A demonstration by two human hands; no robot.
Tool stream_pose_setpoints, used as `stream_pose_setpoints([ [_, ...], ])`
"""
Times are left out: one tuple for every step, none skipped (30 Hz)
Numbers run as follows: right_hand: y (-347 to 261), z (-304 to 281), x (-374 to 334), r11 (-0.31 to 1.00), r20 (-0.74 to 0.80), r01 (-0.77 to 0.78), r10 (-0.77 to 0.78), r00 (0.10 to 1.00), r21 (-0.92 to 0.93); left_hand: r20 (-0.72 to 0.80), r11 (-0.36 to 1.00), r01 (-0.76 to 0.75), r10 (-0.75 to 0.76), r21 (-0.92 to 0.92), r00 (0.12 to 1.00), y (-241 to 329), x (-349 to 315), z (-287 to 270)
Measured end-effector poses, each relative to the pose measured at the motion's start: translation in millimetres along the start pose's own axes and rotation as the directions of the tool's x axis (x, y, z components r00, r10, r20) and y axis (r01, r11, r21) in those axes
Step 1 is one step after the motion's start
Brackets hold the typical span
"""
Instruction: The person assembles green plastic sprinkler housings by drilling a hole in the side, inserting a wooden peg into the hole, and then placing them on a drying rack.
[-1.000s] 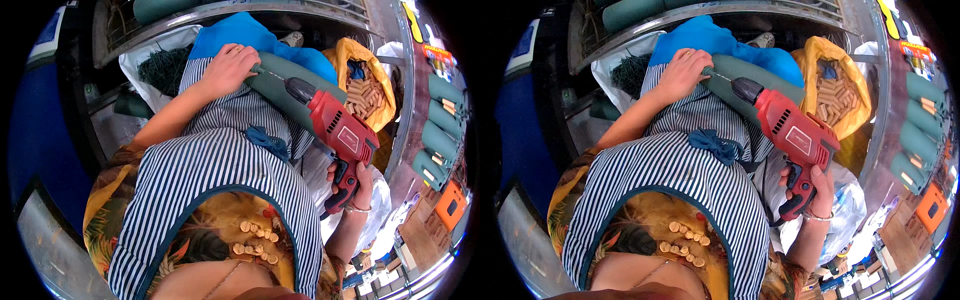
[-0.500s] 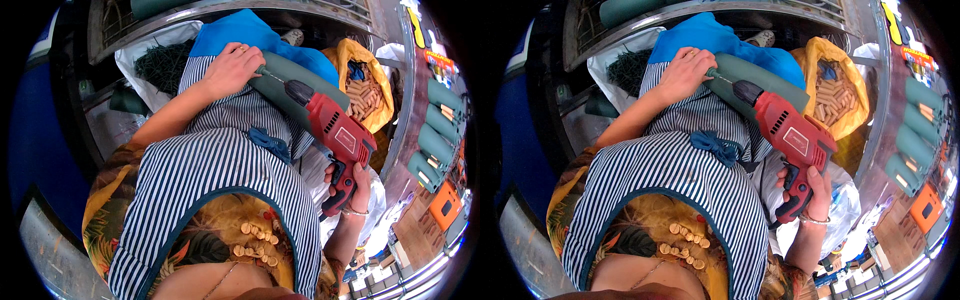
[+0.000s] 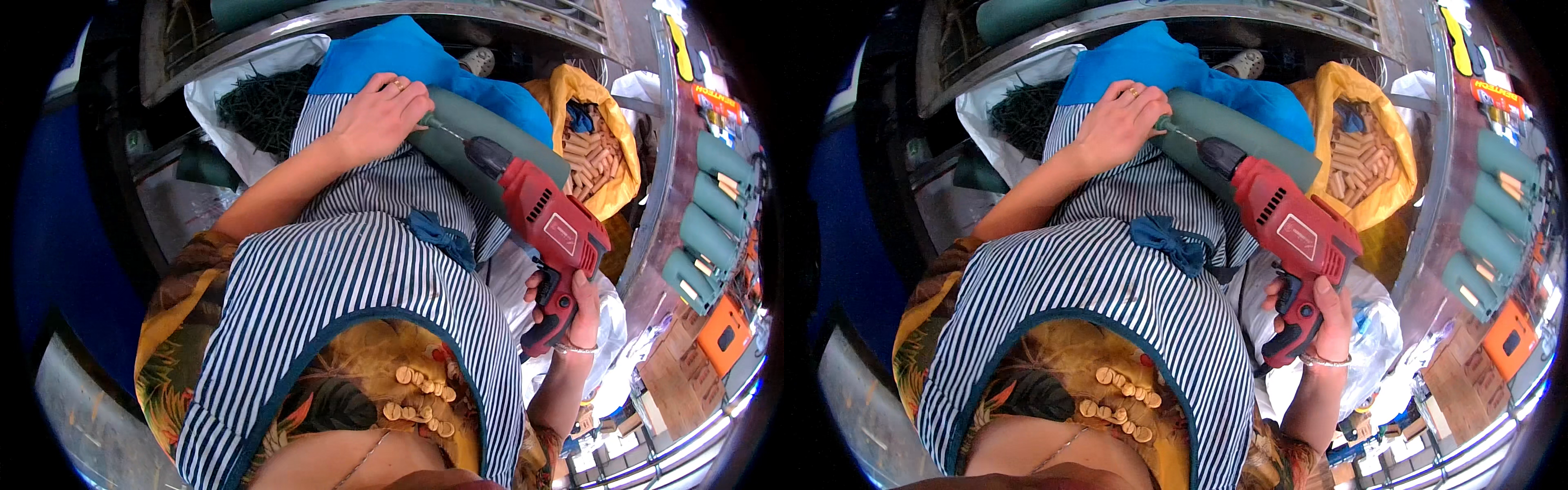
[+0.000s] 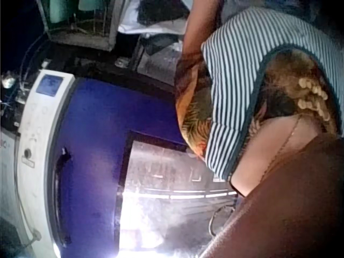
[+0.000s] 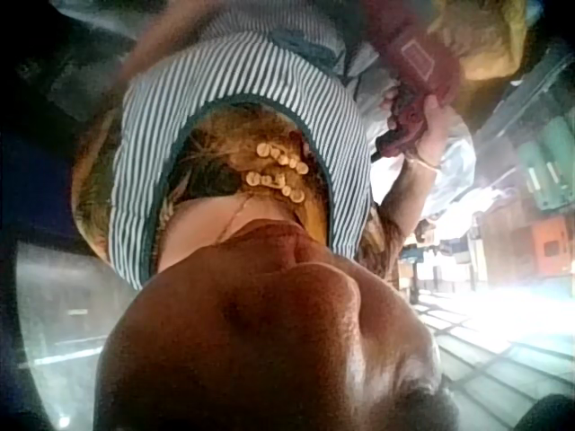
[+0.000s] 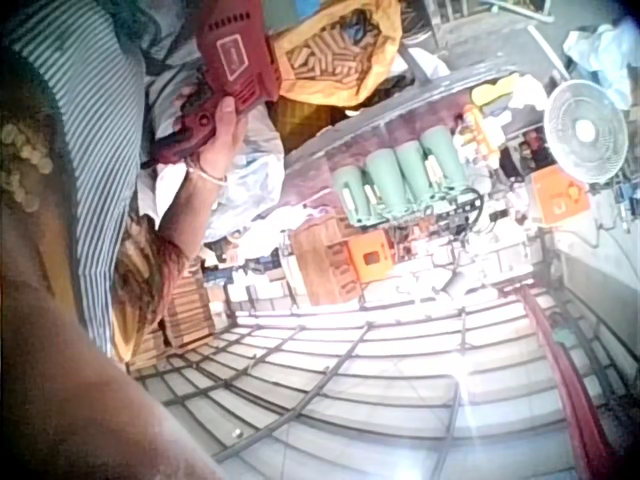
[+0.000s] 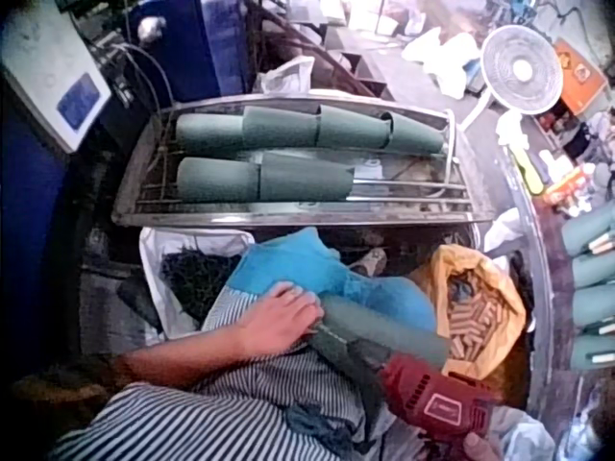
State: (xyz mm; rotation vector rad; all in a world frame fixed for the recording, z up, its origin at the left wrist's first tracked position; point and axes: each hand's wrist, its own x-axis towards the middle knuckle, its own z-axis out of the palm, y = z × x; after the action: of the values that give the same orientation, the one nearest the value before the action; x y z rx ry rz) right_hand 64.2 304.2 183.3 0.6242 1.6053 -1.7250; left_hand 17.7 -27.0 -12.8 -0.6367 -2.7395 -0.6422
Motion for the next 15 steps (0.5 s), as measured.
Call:
stream_pose_setpoints([
  [-0.5, 1.3, 0.1, 1.0, -0.007, -0.008, 0.008, 1.0, -0.008, 0.008, 1.0, 0.005, -0.005, 0.002, 1.0, 0.0, -0.3, -0.4],
  [-0.8, 1.9, 0.6, 1.0, -0.017, -0.019, 0.018, 1.0, -0.008, 0.016, 1.0, 0.009, -0.009, 0.005, 1.0, 0.0, -0.8, -0.9],
  [-1.3, 1.8, 1.7, 1.0, -0.027, -0.029, 0.028, 0.999, -0.01, 0.023, 1.0, 0.015, -0.016, 0.008, 1.0, 0.3, -1.1, -1.2],
  [-1.7, 1.5, 2.6, 0.999, -0.036, -0.039, 0.038, 0.999, -0.011, 0.012, 1.0, 0.011, -0.011, 0.012, 1.0, 0.5, -1.7, -0.9],
  [-1.9, 1.0, 3.3, 0.999, -0.024, -0.045, 0.045, 0.999, 0.002, 0.002, 1.0, 0.006, -0.006, 0.016, 1.0, 0.6, -2.5, -0.3],
  [-1.5, 0.5, 4.5, 0.999, -0.012, -0.051, 0.051, 0.999, 0.018, -0.007, 1.0, 0.001, -0.001, 0.022, 1.0, 0.3, -2.8, -0.1],
  [-1.7, 0.5, 5.4, 0.998, 0.001, -0.058, 0.058, 0.998, 0.034, -0.004, 1.0, -0.003, 0.003, 0.027, 1.0, 0.1, -2.3, -0.1],
  [-2.8, 2.1, 5.7, 0.997, -0.006, -0.062, 0.063, 0.998, 0.036, -0.002, 0.999, -0.007, 0.007, 0.032, 1.0, -0.1, -1.6, 0.0],
  [-4.2, 4.9, 5.8, 0.997, -0.011, -0.068, 0.069, 0.998, 0.038, 0.001, 0.999, -0.009, 0.009, 0.037, 1.0, -0.3, -1.9, -0.1],
  [-5.3, 6.7, 6.1, 0.996, -0.016, -0.074, 0.075, 0.997, 0.039, 0.001, 0.999, -0.01, 0.01, 0.042, 1.0, -0.6, -2.5, -0.3],
  [-5.3, 6.7, 6.9, 0.996, -0.014, -0.077, 0.078, 0.997, 0.036, 0.002, 0.999, -0.012, 0.011, 0.046, 1.0, -0.8, -3.1, -0.5],
  [-5.2, 5.5, 7.8, 0.996, -0.012, -0.08, 0.08, 0.997, 0.032, 0.001, 0.999, -0.013, 0.013, 0.049, 1.0, -0.8, -2.9, -0.2],
  [-5.7, 5.0, 8.3, 0.996, -0.011, -0.082, 0.082, 0.997, 0.027, -0.004, 0.999, -0.015, 0.016, 0.051, 1.0, -0.7, -2.8, 0.1],
  [-6.8, 5.5, 8.2, 0.996, -0.012, -0.083, 0.083, 0.996, 0.025, -0.009, 0.998, -0.018, 0.019, 0.054, 1.0, -0.6, -2.7, 0.3],
  [-6.9, 6.5, 8.5, 0.996, -0.011, -0.084, 0.085, 0.996, 0.025, -0.012, 0.998, -0.02, 0.021, 0.059, 1.0, -0.8, -3.2, 0.2],
])
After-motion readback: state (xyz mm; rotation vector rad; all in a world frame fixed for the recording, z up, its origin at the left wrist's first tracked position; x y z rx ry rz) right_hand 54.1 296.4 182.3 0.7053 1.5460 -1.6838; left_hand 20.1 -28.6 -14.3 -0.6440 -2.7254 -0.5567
